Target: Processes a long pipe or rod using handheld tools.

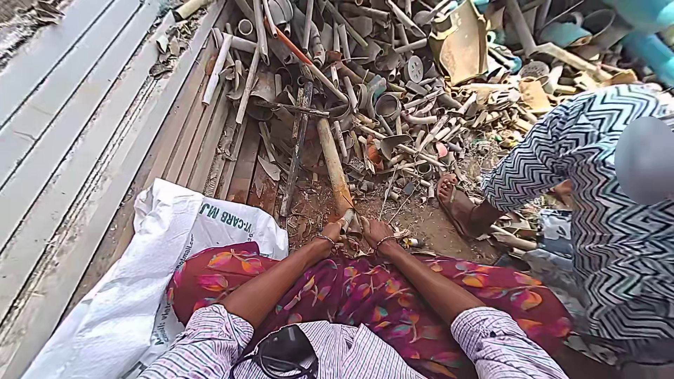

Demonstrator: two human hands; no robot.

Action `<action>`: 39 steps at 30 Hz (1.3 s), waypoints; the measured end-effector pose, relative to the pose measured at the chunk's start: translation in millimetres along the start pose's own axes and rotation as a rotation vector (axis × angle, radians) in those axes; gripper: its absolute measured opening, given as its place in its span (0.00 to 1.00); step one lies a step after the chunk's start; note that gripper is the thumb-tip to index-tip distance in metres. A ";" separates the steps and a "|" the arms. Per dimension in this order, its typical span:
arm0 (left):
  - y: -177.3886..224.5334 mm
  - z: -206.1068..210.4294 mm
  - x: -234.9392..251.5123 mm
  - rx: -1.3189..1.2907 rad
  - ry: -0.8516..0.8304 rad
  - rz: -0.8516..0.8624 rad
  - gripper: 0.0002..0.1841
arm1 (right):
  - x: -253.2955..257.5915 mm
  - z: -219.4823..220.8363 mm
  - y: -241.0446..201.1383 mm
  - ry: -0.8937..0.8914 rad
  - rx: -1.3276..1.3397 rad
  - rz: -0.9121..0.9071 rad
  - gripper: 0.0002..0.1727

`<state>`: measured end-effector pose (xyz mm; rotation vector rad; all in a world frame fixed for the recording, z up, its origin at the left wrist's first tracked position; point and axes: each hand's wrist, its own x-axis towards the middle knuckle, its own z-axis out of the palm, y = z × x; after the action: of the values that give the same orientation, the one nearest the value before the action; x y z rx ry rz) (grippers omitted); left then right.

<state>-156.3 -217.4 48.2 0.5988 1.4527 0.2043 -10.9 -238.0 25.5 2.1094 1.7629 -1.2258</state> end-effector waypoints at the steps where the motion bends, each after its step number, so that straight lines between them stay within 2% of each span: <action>1: 1.3 -0.8 2.0 -0.012 -0.003 -0.005 0.23 | -0.3 -0.8 -1.3 0.005 -0.003 -0.014 0.36; 3: 1.7 -3.5 5.6 -0.033 -0.010 -0.025 0.21 | -7.3 3.6 -9.2 0.008 0.001 -0.057 0.35; 8: 3.1 -5.9 9.5 -0.120 0.000 -0.043 0.18 | 1.1 -5.8 -4.8 -0.025 0.013 -0.010 0.34; 10: 2.0 -6.8 9.7 -0.024 0.008 -0.030 0.18 | -1.1 -1.7 -6.6 -0.022 0.011 -0.013 0.34; 14: 6.2 -3.7 8.2 0.352 -0.002 0.044 0.23 | 0.4 -3.5 -7.4 -0.038 -0.047 -0.030 0.35; 16: 7.2 -1.7 5.3 0.379 0.027 0.067 0.24 | -4.6 -1.3 -8.3 -0.044 -0.059 -0.057 0.34; 21: 4.5 -0.2 6.2 0.081 0.059 0.014 0.22 | -4.8 2.4 -7.3 -0.041 -0.050 -0.070 0.35; 25: 4.3 -0.9 7.3 -0.028 0.061 -0.009 0.21 | -10.9 6.9 -9.8 -0.030 -0.046 -0.098 0.33; 30: 1.8 -1.4 7.1 -0.098 0.052 -0.013 0.24 | -4.2 2.2 -7.9 -0.029 -0.086 -0.056 0.35; 34: 4.4 -2.1 3.8 -0.095 0.081 0.007 0.20 | -16.6 3.5 -17.2 -0.058 -0.069 -0.092 0.34; 39: 4.7 -1.5 3.1 -0.074 0.095 -0.029 0.23 | -7.7 3.0 -10.9 -0.052 -0.080 -0.078 0.34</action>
<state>-156.3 -211.6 47.8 0.5136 1.5379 0.2657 -21.7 -242.2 32.6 1.9651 1.8555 -1.1957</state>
